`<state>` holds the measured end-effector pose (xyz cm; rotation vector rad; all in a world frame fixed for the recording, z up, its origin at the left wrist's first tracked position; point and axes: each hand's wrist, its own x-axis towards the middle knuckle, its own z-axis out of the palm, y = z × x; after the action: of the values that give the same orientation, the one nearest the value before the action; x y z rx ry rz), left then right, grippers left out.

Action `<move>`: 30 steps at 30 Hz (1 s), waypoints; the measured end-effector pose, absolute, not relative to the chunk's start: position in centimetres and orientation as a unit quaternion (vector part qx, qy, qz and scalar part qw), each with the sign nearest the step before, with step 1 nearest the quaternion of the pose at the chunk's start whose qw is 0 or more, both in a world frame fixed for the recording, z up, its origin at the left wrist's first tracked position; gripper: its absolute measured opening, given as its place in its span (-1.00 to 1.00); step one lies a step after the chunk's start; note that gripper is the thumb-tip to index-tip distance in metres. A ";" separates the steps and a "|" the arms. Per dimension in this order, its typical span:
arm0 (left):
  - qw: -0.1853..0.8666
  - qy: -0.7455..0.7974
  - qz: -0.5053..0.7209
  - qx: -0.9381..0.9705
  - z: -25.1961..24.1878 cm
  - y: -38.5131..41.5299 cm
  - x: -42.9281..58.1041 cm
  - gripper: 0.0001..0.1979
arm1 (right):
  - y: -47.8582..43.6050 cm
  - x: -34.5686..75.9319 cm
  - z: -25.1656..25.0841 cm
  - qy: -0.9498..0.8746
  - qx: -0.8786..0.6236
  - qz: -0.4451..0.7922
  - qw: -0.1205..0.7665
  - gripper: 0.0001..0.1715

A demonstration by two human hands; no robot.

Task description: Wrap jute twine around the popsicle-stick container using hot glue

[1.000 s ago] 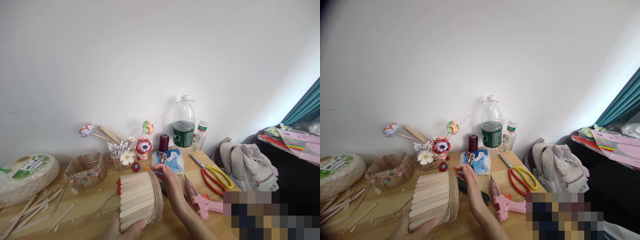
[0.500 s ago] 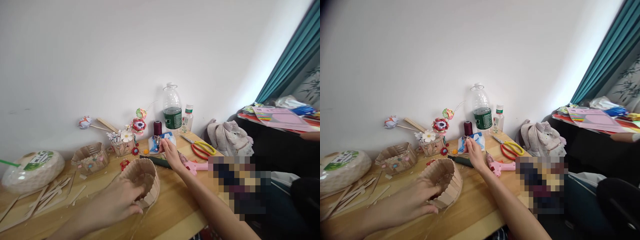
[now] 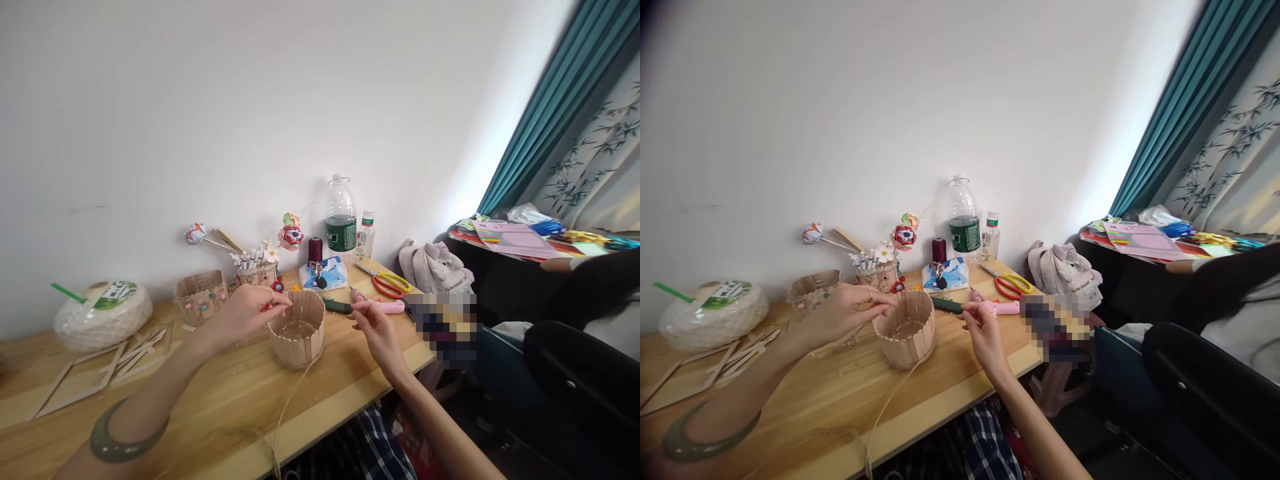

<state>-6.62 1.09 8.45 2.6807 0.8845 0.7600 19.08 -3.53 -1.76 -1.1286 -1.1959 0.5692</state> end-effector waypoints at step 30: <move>0.178 0.322 0.354 0.860 8.9 -1.8 -4.4 -0.80 | -5.5 12.5 5.7 -0.763 -0.450 -0.034 0.464 -0.80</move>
<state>-4.44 -1.77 8.87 2.4308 0.9110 1.0023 12.49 -5.51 5.74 -1.1057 -1.8740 -0.0844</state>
